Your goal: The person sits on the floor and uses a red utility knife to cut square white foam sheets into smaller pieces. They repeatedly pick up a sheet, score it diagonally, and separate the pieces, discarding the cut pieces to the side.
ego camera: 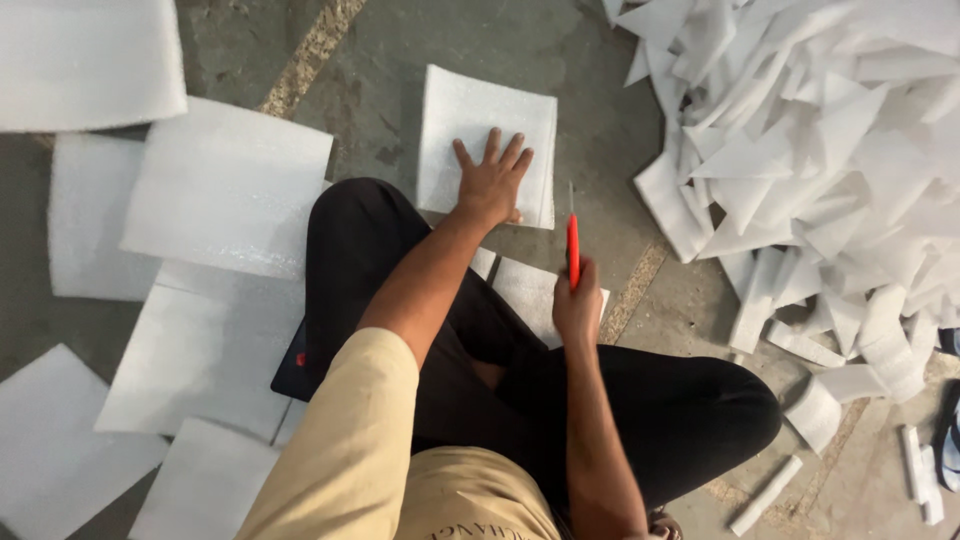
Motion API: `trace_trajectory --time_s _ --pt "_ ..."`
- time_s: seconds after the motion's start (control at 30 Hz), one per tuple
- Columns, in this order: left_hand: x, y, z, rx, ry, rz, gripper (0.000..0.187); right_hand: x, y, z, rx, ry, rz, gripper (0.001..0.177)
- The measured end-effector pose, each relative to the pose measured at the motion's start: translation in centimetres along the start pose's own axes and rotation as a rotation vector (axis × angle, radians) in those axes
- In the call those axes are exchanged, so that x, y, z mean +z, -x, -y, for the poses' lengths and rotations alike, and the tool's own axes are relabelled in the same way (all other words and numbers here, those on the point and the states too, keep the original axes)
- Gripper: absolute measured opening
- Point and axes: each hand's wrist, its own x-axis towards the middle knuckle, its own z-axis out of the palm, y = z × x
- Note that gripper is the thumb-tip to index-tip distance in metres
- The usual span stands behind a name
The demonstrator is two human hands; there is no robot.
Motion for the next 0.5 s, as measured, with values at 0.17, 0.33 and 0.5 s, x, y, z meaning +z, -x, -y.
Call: trace_trajectory --time_s 0.17,0.33,0.5 --pt "2.4 1.5 1.4 0.047 0.092 -0.163 0.111 4.6 -8.8 -0.4 0.067 -0.421 0.054 0.023" --pt "2.8 1.1 1.6 0.042 0.110 -0.093 0.110 4.8 -9.8 2.0 0.274 -0.497 0.219 0.023" --pt "1.3 1.1 1.3 0.008 0.115 -0.042 0.106 -1.9 -9.0 1.7 0.444 -0.573 0.102 0.015"
